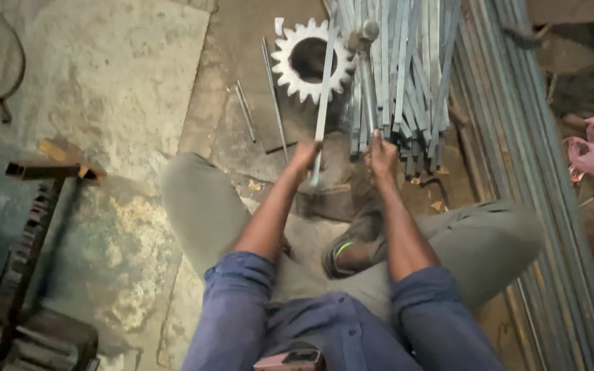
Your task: The person sits on the floor and repeatedly straightens thin metal rods by striking them with a hammer against a metal gear used as an anvil. The person handles the rods one at a time, striking them multiple times to remove bends before placing them in a pile.
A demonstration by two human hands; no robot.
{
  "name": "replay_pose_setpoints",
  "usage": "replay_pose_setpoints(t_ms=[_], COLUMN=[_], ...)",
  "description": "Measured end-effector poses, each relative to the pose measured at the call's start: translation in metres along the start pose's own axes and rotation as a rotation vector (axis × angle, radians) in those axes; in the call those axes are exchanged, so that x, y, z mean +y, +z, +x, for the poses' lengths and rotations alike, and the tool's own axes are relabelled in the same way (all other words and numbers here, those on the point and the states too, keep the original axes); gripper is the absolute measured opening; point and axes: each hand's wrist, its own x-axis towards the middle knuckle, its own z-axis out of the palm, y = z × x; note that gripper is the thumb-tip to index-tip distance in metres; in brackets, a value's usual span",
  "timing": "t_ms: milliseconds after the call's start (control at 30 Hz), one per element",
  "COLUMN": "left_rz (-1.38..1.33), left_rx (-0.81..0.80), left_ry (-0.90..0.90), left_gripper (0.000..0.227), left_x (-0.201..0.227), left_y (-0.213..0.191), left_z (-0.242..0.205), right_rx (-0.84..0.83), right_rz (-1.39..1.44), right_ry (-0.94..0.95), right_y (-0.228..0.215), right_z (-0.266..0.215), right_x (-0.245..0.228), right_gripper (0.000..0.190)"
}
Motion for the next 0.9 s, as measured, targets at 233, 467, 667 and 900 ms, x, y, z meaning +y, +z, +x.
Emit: replay_pose_setpoints(t_ms=[233,467,667,900], left_rz=[0.681,0.829,0.808,0.396], left_rx=[0.329,0.338,0.359,0.531], left_ry=[0.068,-0.12,-0.115,0.142], left_gripper=[0.076,0.079,0.08,0.058], left_x=[-0.093,-0.094,-0.088,-0.05], left_y=[-0.012,-0.014,-0.02,0.014], left_z=[-0.012,-0.052,-0.072,-0.113], right_rx=[-0.066,0.102,0.057,0.029], right_rz=[0.355,-0.158,-0.358,-0.22], right_ry=[-0.463,-0.359,-0.084,0.005], right_y=[-0.011,0.014,0.025,0.021], right_z=[-0.016,0.023,0.031,0.004], right_x=[-0.068,-0.014,0.025,0.02], right_gripper=[0.066,0.066,0.082,0.077])
